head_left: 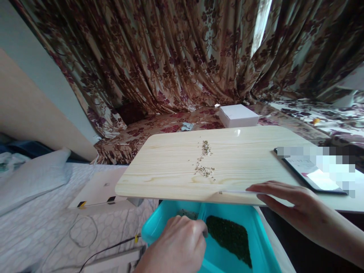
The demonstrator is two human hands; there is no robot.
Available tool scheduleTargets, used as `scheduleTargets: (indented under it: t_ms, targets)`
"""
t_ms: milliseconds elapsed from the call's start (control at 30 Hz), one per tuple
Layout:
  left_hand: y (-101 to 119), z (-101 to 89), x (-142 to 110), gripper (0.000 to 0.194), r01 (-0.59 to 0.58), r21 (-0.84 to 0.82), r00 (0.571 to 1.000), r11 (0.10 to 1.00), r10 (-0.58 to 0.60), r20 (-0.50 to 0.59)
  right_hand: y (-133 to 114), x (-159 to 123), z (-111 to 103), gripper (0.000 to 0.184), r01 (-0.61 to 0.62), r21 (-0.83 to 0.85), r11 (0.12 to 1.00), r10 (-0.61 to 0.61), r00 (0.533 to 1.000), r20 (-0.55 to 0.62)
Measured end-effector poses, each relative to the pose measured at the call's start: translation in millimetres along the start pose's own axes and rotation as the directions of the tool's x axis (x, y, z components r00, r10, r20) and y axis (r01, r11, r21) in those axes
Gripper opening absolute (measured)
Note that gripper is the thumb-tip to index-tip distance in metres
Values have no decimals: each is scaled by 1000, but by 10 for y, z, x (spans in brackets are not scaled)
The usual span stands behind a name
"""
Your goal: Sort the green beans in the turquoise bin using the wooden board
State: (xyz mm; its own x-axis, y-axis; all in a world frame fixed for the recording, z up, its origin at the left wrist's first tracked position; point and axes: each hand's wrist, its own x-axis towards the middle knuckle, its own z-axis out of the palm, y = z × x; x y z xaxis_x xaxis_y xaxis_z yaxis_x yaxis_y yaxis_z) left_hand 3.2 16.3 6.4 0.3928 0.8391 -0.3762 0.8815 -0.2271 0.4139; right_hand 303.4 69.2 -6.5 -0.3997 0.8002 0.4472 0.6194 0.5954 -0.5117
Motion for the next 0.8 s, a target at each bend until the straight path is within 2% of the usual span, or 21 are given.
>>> scheduleTargets:
  t_ms: [100,200,300,533,800]
  targets:
    - [-54,7,-37,44,23,-7,1000,1000,-23,-17,-107,-44,-99,26,26,34,999,-27,999,22]
    - [-87,-7,-61,44,38,-14,999,999,-39,-32,-151,46,-130,29,15,-14,1000,-16,997,-76]
    - [-110,-16,-73,45,46,-21,999,999,-47,-25,-128,202,-64,35,-50,-80,996,37,988,-150]
    - [-178,32,-72,43,34,-63,999,997,-36,-31,-40,364,110,41,-144,-107,984,133,986,-99]
    - [-138,-7,-89,44,50,-49,999,998,-50,-2,-8,433,141,40,-137,-120,983,123,985,-118]
